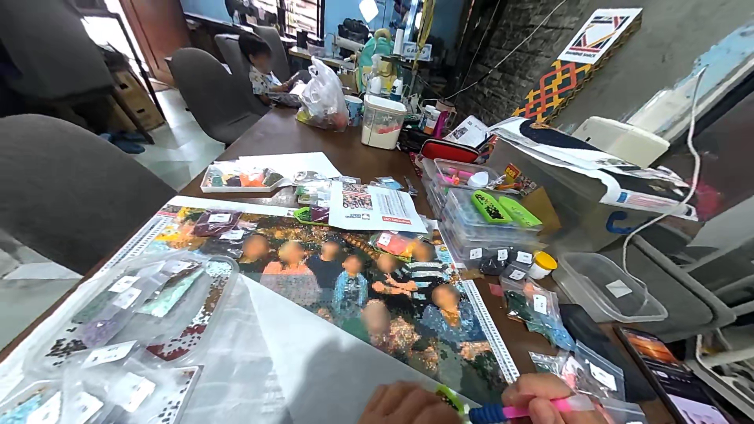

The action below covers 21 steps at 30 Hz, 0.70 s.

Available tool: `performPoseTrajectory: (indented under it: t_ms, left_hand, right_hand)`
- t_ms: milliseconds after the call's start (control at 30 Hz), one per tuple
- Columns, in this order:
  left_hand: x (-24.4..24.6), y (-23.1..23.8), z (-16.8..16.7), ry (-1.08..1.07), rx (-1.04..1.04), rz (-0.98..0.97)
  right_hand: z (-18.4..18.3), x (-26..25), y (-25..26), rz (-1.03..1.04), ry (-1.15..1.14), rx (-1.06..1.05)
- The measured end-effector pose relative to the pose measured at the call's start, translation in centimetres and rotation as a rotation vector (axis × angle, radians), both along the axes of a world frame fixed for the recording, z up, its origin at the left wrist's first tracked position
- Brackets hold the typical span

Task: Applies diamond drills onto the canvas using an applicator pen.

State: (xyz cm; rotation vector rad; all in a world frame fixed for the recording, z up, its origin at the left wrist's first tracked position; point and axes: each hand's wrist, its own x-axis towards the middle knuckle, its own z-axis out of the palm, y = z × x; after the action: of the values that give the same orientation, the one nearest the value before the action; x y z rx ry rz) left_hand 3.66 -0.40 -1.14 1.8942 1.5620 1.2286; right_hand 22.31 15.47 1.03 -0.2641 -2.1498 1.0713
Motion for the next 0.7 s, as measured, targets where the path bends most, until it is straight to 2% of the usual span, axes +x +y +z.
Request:
performPoseTrajectory:
  t_ms: [100,300,500,700]
  left_hand:
    - [-0.5,0.3,-0.5,0.010,-0.130,0.028]
    - [-0.3,0.2,-0.6,0.067,-0.143,0.039]
    - [-0.9,0.6,-0.8,0.049,-0.128,0.008]
    - [-1.5,1.5,-0.2,0.104,-0.241,-0.128]
  right_hand:
    - [0.5,0.8,0.6,0.024,-0.005,-0.053]
    - [1.8,2.2,1.6,-0.021,-0.062,-0.198]
    - [3.2,1.4,4.5,-0.010,-0.089,-0.236]
    - [5.1,-1.1,6.1,-0.114,-0.068,-0.659]
